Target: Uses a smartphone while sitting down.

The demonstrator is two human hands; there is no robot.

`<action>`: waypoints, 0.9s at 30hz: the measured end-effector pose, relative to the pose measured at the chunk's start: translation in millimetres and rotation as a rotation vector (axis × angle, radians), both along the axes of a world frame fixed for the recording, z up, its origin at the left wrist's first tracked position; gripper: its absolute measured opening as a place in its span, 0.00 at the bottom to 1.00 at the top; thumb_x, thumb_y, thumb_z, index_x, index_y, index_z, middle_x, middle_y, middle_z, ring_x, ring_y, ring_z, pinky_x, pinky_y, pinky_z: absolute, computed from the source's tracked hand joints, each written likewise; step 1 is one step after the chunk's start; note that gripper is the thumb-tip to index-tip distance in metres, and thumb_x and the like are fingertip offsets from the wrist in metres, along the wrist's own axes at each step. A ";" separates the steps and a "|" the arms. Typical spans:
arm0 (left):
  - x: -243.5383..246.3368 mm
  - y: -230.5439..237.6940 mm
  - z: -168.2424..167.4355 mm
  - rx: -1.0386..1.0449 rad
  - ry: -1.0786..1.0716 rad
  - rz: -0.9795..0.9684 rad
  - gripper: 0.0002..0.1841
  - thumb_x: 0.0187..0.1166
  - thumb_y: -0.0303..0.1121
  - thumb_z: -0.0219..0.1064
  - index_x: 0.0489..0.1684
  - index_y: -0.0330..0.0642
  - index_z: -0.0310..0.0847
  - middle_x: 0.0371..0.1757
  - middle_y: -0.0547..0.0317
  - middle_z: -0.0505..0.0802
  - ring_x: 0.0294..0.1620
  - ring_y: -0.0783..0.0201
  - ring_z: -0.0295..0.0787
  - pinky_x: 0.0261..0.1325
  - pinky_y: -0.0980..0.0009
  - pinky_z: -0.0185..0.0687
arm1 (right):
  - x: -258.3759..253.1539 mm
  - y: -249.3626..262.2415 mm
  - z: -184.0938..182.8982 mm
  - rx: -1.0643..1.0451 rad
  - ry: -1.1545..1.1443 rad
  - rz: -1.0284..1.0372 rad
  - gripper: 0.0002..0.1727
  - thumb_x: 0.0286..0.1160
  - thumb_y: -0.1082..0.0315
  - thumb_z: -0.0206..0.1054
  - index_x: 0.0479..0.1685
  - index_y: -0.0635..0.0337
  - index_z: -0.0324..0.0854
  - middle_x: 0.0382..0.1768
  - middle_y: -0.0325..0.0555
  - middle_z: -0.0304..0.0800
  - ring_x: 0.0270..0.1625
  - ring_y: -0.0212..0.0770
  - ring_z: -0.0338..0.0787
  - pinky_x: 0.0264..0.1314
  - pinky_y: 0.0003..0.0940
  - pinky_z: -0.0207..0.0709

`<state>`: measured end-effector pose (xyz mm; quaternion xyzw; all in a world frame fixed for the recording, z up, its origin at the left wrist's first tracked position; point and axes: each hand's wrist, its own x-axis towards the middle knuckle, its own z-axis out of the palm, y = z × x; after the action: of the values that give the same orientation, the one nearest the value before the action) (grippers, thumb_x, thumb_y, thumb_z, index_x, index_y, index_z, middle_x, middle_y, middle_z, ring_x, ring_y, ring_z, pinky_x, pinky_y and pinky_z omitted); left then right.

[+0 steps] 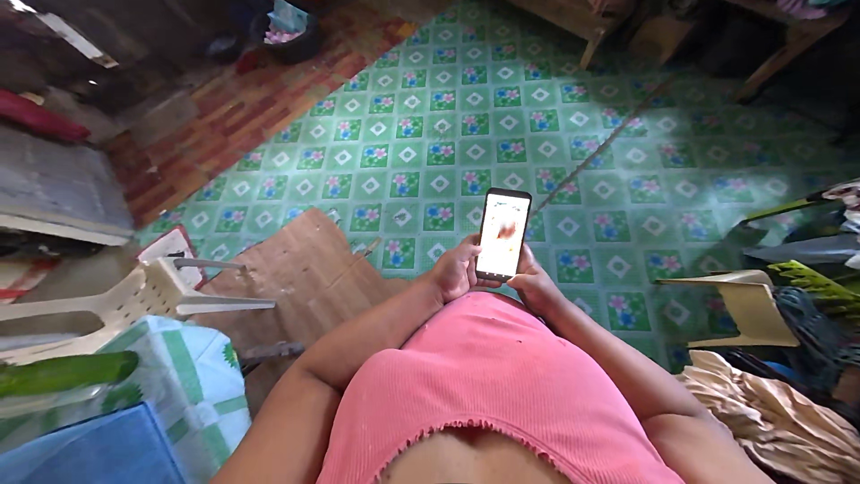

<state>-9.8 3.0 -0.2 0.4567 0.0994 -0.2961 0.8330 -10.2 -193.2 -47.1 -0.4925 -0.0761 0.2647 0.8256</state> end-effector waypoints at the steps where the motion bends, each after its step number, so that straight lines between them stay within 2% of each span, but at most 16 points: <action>1: 0.4 0.6 -0.6 -0.001 -0.004 -0.006 0.24 0.90 0.35 0.35 0.86 0.53 0.54 0.69 0.39 0.84 0.61 0.43 0.89 0.58 0.45 0.87 | 0.1 0.3 -0.6 -0.005 0.001 -0.006 0.49 0.51 0.84 0.57 0.85 0.55 0.47 0.68 0.52 0.82 0.66 0.44 0.88 0.68 0.45 0.84; 4: 1.1 1.7 -2.1 -0.007 -0.005 -0.003 0.30 0.80 0.23 0.40 0.85 0.52 0.53 0.69 0.39 0.83 0.60 0.42 0.89 0.58 0.44 0.88 | 0.8 1.4 -2.3 -0.012 0.007 -0.016 0.50 0.49 0.84 0.58 0.85 0.55 0.47 0.68 0.52 0.82 0.65 0.43 0.88 0.67 0.44 0.84; 6: 1.6 1.2 -1.1 -0.008 0.010 0.011 0.32 0.78 0.19 0.41 0.85 0.52 0.54 0.68 0.38 0.83 0.59 0.41 0.89 0.57 0.44 0.88 | 1.6 2.1 -2.0 -0.010 0.011 -0.018 0.51 0.48 0.84 0.58 0.86 0.56 0.46 0.69 0.52 0.82 0.65 0.44 0.88 0.66 0.45 0.85; 12: 1.8 2.5 -2.8 0.005 0.014 0.015 0.25 0.87 0.25 0.40 0.83 0.51 0.56 0.65 0.39 0.86 0.57 0.44 0.91 0.56 0.46 0.89 | 1.1 3.5 -0.6 -0.011 0.012 -0.006 0.52 0.49 0.84 0.57 0.87 0.55 0.44 0.68 0.52 0.82 0.65 0.45 0.88 0.66 0.45 0.85; 17: 2.4 2.4 -0.8 -0.005 0.025 0.022 0.30 0.79 0.18 0.41 0.83 0.50 0.56 0.66 0.39 0.84 0.57 0.43 0.90 0.55 0.45 0.89 | 0.9 4.1 0.8 -0.017 0.007 -0.019 0.52 0.47 0.85 0.58 0.86 0.54 0.45 0.68 0.51 0.82 0.65 0.42 0.88 0.67 0.44 0.84; 27: 2.7 2.8 -0.6 -0.008 0.007 0.008 0.28 0.77 0.19 0.41 0.79 0.49 0.57 0.65 0.40 0.85 0.57 0.44 0.90 0.55 0.46 0.89 | 1.4 3.9 3.0 -0.021 -0.006 -0.013 0.54 0.49 0.84 0.58 0.88 0.53 0.42 0.70 0.52 0.80 0.66 0.45 0.88 0.66 0.46 0.86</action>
<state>-7.0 5.8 -0.8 0.4518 0.1031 -0.2948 0.8357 -8.8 -189.3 -44.2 -0.5025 -0.0724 0.2586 0.8218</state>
